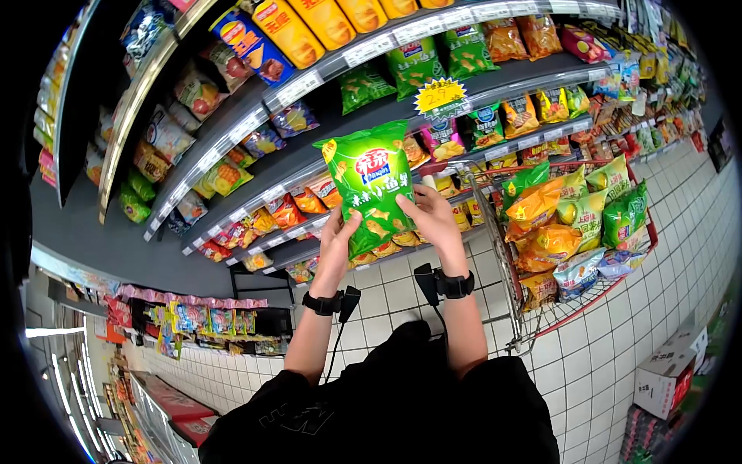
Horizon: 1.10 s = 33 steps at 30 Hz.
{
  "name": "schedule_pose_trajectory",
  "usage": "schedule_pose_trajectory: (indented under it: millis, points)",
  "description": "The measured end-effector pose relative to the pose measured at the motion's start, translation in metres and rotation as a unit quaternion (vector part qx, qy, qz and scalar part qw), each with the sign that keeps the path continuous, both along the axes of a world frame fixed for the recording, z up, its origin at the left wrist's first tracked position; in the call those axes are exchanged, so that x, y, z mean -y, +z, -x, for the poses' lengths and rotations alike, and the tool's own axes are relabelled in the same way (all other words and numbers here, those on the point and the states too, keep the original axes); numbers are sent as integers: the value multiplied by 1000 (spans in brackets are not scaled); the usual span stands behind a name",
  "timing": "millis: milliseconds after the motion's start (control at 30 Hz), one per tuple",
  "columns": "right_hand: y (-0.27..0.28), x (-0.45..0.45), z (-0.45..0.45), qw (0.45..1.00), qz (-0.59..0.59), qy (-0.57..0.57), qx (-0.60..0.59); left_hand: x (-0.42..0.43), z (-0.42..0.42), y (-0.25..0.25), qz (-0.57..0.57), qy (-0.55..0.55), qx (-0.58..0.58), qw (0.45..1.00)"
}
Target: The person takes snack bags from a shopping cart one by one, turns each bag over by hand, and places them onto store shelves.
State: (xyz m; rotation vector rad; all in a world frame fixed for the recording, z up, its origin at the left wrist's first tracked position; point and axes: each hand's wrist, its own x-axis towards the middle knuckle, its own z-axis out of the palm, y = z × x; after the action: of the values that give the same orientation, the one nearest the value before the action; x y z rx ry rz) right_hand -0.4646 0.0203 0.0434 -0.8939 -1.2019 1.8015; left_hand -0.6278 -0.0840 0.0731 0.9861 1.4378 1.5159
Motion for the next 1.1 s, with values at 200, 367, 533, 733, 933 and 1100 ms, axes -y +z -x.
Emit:
schedule_pose_trajectory:
  millis: [200, 367, 533, 733, 933, 1100]
  points:
    - [-2, -44, 27, 995, -78, -61, 24, -45, 20, 0, -5, 35, -22, 999]
    - [9, -85, 69, 972, -163, -83, 150, -81, 50, 15, 54, 62, -75, 994]
    - [34, -125, 109, 943, -219, -109, 224, -129, 96, 26, 37, 30, -81, 996]
    - [33, -172, 150, 941, -227, -176, 177, -194, 142, 24, 18, 53, -131, 990]
    - [34, -204, 170, 923, -273, -218, 163, -223, 156, 24, 12, 55, -165, 985]
    - [36, -222, 165, 930, -291, -173, 139, -249, 168, 7, -73, 60, -189, 977]
